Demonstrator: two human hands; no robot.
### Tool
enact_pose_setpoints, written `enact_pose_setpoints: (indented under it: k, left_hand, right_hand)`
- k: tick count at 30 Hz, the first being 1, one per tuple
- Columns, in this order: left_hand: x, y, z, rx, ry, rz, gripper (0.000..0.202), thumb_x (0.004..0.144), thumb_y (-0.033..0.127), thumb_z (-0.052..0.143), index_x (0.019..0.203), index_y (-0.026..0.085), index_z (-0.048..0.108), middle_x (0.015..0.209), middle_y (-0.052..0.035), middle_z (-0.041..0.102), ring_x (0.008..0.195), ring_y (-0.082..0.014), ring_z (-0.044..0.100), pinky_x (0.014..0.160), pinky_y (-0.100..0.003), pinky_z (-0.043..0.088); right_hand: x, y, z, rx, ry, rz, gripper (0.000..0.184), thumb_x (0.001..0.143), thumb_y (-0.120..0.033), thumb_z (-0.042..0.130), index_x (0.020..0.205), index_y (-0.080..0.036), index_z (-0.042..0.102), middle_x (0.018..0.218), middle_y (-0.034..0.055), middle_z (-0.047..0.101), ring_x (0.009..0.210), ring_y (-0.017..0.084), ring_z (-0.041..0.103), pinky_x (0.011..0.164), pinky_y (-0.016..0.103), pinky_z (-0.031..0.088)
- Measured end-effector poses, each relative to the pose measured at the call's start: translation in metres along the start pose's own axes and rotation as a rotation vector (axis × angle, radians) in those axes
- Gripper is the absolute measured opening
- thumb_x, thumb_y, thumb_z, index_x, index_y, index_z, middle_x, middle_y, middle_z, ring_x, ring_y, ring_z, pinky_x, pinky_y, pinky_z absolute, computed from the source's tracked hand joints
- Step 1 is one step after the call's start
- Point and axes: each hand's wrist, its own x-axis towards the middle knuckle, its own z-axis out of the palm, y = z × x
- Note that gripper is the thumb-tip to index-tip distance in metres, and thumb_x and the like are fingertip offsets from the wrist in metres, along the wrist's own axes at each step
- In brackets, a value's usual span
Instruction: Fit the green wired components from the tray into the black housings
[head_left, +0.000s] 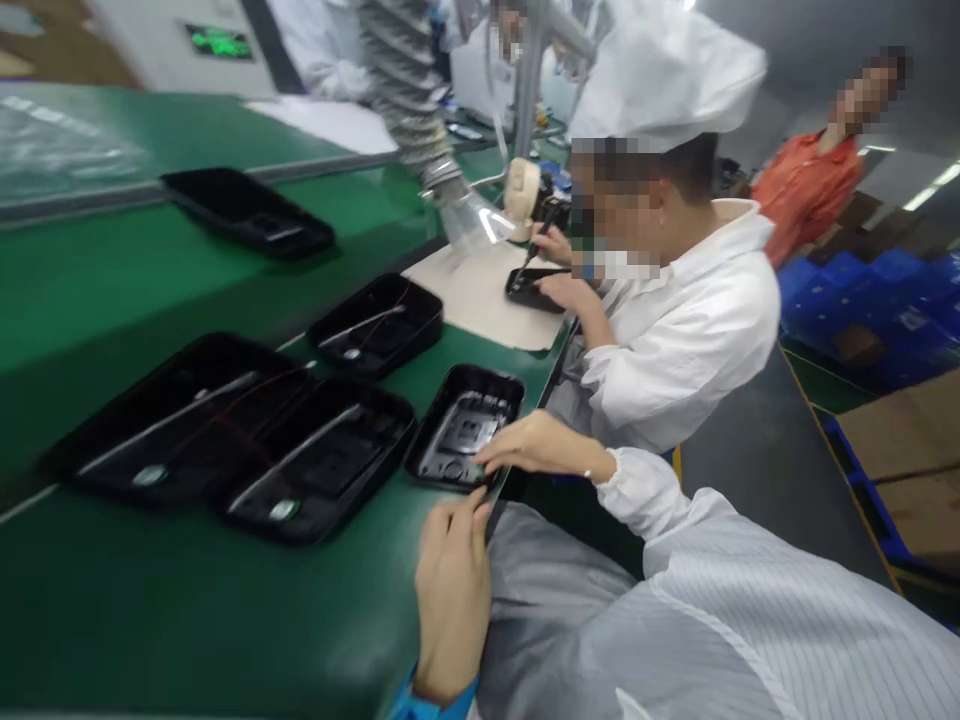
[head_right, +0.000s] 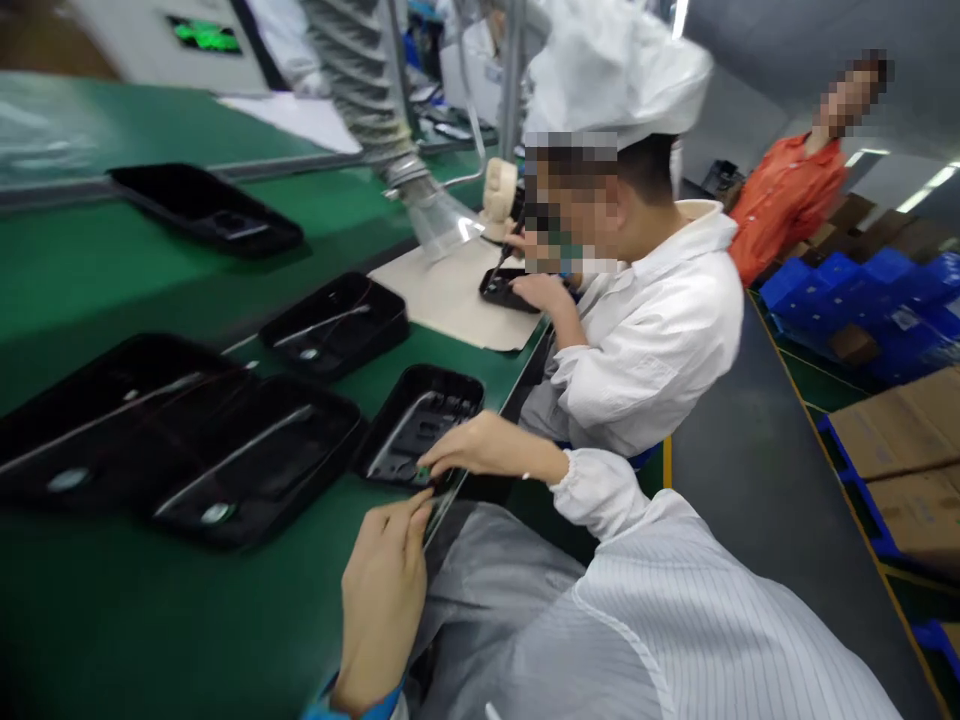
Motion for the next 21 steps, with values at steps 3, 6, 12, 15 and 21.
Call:
enact_pose_setpoints:
  k: [3, 6, 12, 15, 21]
  left_hand:
    - [-0.013, -0.003, 0.009, 0.084, 0.047, -0.020, 0.039, 0.107, 0.038, 0.038, 0.122, 0.015, 0.067, 0.105, -0.0120, 0.064, 0.091, -0.0234, 0.065, 0.079, -0.037, 0.057]
    - [-0.023, -0.010, 0.019, 0.200, 0.022, -0.066, 0.035, 0.105, 0.031, 0.042, 0.127, 0.014, 0.064, 0.119, -0.0170, 0.063, 0.097, -0.0264, 0.063, 0.082, -0.041, 0.058]
    - [-0.028, -0.014, 0.027, 0.206, 0.001, -0.100, 0.036, 0.104, 0.024, 0.043, 0.135, 0.014, 0.057, 0.125, -0.0177, 0.062, 0.103, -0.0273, 0.063, 0.090, -0.046, 0.057]
    - [-0.028, -0.012, 0.027, 0.177, 0.011, -0.119, 0.033, 0.104, 0.023, 0.045, 0.133, 0.015, 0.058, 0.123, -0.0168, 0.062, 0.104, -0.0263, 0.063, 0.092, -0.045, 0.057]
    - [-0.028, -0.013, 0.028, 0.100, 0.035, -0.141, 0.025, 0.103, 0.019, 0.047, 0.121, 0.015, 0.062, 0.121, -0.0150, 0.060, 0.102, -0.0228, 0.063, 0.091, -0.040, 0.057]
  right_hand:
    - [0.005, 0.011, -0.004, -0.023, 0.079, 0.024, 0.018, 0.095, -0.022, 0.069, 0.107, -0.015, 0.080, 0.107, 0.0093, 0.080, 0.105, 0.016, 0.076, 0.097, 0.022, 0.056]
    - [0.014, 0.016, -0.001, -0.065, 0.026, -0.029, 0.016, 0.094, -0.021, 0.069, 0.105, -0.017, 0.080, 0.103, 0.0083, 0.080, 0.100, 0.016, 0.077, 0.094, 0.024, 0.058]
    - [0.031, 0.013, 0.013, -0.236, -0.136, -0.107, 0.019, 0.096, -0.014, 0.064, 0.108, -0.015, 0.079, 0.100, 0.0100, 0.080, 0.094, 0.017, 0.076, 0.086, 0.026, 0.057]
    - [0.034, 0.015, 0.008, -0.272, -0.100, -0.064, 0.019, 0.094, -0.013, 0.067, 0.107, -0.017, 0.081, 0.101, 0.0096, 0.080, 0.096, 0.019, 0.076, 0.088, 0.028, 0.057]
    - [0.033, 0.024, -0.004, -0.281, -0.066, -0.046, 0.018, 0.096, -0.021, 0.066, 0.106, -0.020, 0.082, 0.102, 0.0061, 0.081, 0.094, 0.020, 0.073, 0.085, 0.030, 0.053]
